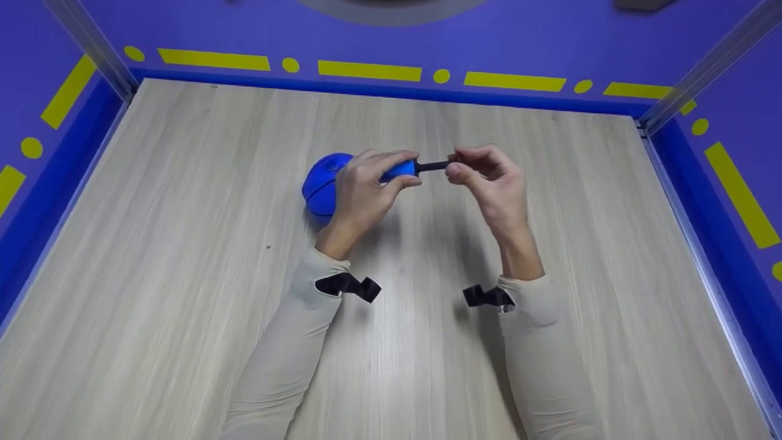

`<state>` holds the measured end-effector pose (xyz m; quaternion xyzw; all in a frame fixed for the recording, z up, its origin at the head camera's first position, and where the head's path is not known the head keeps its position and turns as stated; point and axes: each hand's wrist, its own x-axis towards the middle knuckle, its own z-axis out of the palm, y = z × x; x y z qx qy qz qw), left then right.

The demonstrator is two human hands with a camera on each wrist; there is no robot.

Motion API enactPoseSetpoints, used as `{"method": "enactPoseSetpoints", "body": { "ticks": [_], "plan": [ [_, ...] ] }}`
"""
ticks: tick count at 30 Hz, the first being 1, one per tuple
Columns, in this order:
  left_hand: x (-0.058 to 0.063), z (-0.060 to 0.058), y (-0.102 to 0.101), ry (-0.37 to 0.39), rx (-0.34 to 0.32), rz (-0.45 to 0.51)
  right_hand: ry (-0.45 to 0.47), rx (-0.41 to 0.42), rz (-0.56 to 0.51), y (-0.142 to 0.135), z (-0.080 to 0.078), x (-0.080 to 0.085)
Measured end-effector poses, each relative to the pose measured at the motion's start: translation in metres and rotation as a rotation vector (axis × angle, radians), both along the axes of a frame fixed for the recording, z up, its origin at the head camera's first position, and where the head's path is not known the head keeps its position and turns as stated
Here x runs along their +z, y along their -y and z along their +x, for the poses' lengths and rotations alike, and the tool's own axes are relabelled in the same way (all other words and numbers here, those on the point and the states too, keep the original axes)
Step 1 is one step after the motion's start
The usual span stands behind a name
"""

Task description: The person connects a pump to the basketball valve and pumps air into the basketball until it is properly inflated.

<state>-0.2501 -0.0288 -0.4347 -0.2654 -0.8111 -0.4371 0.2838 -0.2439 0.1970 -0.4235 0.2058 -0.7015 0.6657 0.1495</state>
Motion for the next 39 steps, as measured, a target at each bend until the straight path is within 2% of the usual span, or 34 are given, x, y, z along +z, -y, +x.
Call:
{"method": "enactPoseSetpoints", "body": {
  "ticks": [5,10,17,21,25,30,35,39],
  "plan": [
    [-0.002,0.002,-0.004,-0.022,0.002,-0.006,0.029,0.038,0.036,0.017,0.000,-0.007],
    [-0.003,0.001,-0.004,-0.027,0.000,-0.008,0.029,0.026,0.048,0.020,0.000,-0.008],
    [-0.001,-0.002,0.003,0.002,-0.017,-0.028,-0.043,0.008,0.150,0.016,-0.002,-0.004],
    [-0.001,-0.004,0.007,0.011,-0.026,-0.026,-0.084,-0.010,0.173,0.005,-0.001,0.001],
    [0.000,-0.007,0.013,0.011,-0.018,-0.002,-0.083,-0.067,0.119,-0.012,0.001,0.009],
    [0.000,-0.007,0.016,0.023,-0.019,0.027,-0.038,-0.139,0.020,-0.030,0.001,0.017],
    [-0.002,-0.006,0.012,0.022,-0.017,0.017,-0.017,-0.119,-0.023,-0.031,0.002,0.017],
    [-0.003,-0.004,0.007,-0.004,0.000,0.023,-0.032,-0.071,0.014,-0.021,0.002,0.013]
  ]
}}
